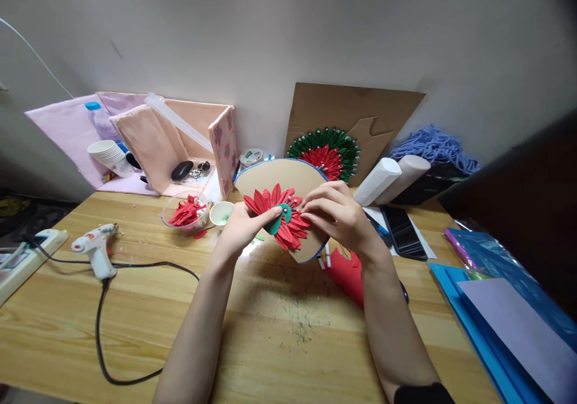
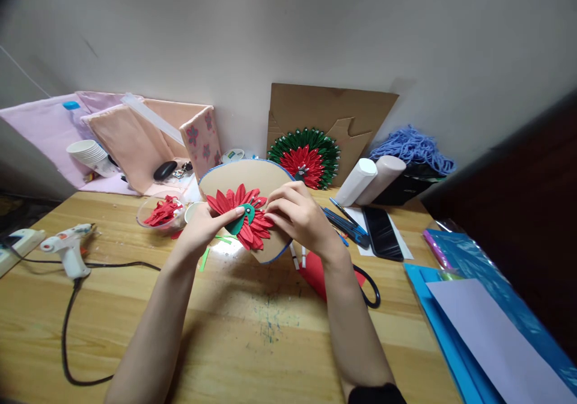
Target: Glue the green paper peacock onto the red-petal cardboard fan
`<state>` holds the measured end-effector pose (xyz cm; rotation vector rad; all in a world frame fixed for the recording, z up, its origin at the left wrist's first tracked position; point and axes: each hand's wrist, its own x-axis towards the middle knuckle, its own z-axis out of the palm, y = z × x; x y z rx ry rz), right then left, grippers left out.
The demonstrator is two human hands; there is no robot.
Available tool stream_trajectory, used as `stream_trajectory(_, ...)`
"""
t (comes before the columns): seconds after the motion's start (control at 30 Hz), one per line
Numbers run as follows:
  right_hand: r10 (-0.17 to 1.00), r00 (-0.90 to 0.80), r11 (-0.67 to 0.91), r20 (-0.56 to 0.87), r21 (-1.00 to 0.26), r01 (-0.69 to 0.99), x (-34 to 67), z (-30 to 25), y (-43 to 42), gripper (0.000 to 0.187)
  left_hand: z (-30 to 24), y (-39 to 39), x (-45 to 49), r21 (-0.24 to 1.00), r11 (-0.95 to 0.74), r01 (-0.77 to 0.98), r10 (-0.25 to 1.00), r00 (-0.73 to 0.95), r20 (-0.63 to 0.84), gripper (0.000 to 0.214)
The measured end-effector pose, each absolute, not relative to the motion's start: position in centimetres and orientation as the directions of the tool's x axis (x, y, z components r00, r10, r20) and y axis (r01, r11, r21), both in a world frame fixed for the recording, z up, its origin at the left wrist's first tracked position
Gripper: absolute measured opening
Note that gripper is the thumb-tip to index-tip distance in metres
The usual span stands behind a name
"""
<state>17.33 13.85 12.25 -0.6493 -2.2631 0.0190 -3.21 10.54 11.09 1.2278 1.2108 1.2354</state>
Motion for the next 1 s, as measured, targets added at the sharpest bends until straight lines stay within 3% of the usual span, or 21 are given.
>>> stream_trajectory(0.43,0.469,-0.602,0.864,0.646,-0.193,0.466,17.24,12.16,13.76,0.005,11.02,10.58,-3.17,0.999,-0.036,0.018,0.999,0.011,0.036,0.030)
stream_trajectory(0.6,0.493,-0.530,0.851,0.690,-0.256,0.458,17.59,12.57,13.68,0.007,11.18,10.50,-3.29,0.998,-0.036,0.048,0.999,0.000,0.036,0.029)
stream_trajectory(0.73,0.527,-0.464,0.821,0.712,-0.287,0.493,17.68,12.70,13.61,0.010,11.20,10.39,-3.40,0.998,-0.019,0.060,0.998,0.055,0.016,0.033)
stream_trajectory(1.0,0.529,-0.499,0.829,0.686,-0.293,0.476,17.66,12.52,13.75,0.012,11.10,10.45,-3.38,0.995,-0.061,0.082,0.984,0.174,0.046,0.029)
